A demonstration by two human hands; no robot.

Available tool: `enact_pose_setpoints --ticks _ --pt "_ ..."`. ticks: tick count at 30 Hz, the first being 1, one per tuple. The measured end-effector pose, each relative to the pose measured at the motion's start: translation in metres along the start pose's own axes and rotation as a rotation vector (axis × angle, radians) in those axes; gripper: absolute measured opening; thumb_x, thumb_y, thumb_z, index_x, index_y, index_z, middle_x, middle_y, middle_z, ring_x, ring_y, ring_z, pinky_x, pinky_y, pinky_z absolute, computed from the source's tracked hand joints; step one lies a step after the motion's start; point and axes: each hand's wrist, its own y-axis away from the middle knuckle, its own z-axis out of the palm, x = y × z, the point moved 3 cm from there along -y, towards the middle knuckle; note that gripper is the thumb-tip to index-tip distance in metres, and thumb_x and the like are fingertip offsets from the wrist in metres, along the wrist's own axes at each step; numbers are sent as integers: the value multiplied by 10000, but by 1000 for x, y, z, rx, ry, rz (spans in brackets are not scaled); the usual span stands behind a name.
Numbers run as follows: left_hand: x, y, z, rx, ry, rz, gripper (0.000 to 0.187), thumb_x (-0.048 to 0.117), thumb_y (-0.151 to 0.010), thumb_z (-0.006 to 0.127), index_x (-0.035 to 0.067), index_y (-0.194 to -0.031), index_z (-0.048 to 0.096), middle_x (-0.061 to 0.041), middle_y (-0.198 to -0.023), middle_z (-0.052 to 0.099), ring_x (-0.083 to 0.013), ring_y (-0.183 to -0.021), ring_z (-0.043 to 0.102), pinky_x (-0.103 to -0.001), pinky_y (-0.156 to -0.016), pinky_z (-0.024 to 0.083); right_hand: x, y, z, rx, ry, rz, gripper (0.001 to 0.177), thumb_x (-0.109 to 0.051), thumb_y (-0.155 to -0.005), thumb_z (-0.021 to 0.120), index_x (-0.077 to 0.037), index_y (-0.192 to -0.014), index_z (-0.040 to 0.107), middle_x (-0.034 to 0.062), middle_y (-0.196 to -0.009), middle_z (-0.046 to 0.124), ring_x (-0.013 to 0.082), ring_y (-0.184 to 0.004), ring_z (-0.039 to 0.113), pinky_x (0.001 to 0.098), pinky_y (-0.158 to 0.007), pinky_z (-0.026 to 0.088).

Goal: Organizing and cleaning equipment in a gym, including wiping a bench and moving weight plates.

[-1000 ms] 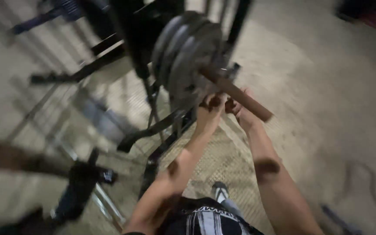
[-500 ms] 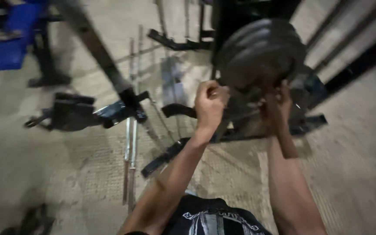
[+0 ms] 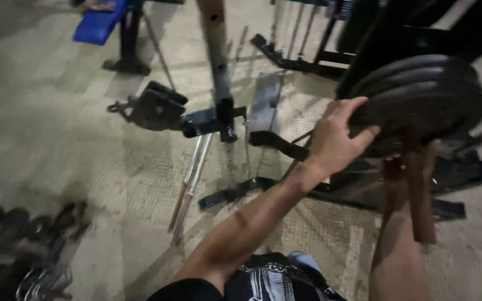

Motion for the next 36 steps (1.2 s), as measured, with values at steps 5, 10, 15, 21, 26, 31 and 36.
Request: enact_pose_setpoints --ticks 5,10,15,21,26,31,36 --pt "3 -4 -3 8 -16 12 591 313 -897 775 69 -1399 580 -153 -1299 623 -334 -1171 636 -418 -979 549 -1 -15 38 169 109 -1 566 -610 -1100 420 -109 -1275 618 68 -991 680 222 -806 626 357 -689 520" --pt "8 -3 15 70 -46 -17 574 339 -888 776 103 -1381 602 -118 -1221 650 -301 -1122 663 -392 -955 558 -25 1 86 380 238 -33 566 -588 -1005 454 -190 -1377 610 42 -1133 739 212 -840 666 341 -635 506" --pt "17 1 32 306 -132 78 506 332 -909 776 121 -1342 621 -118 -1210 642 -324 -1174 614 -403 -1041 503 -43 -21 -14 131 1053 -221 510 -500 -1129 638 9 -1101 660 71 -991 676 133 -830 582 333 -740 484" --pt "17 10 48 390 -140 124 405 303 -965 689 112 -1312 608 -133 -1251 619 -312 -1195 591 -428 -1090 469 -78 -2 58 46 1148 -269 434 -393 -1050 763 18 -931 688 40 -835 678 117 -783 588 338 -654 469" --pt "18 -2 40 346 -120 82 403 290 -966 714 105 -1313 624 -126 -1263 639 -311 -1162 642 -407 -990 535 -101 12 124 -95 1094 -191 328 -291 -1043 730 8 -911 701 34 -765 675 101 -685 614 314 -610 483" --pt "29 5 42 292 -262 61 406 244 -925 749 101 -1289 641 -117 -1236 664 -315 -1115 673 -380 -912 563 -110 19 119 -223 1330 -363 326 -208 -1084 747 40 -881 687 40 -702 642 115 -642 581 313 -592 435" --pt "27 7 43 292 -239 0 399 207 -894 779 98 -1257 655 -112 -1225 685 -312 -1107 707 -379 -921 585 -105 25 115 -198 1072 -261 326 -201 -1058 727 4 -810 678 18 -690 652 86 -620 574 290 -564 423"
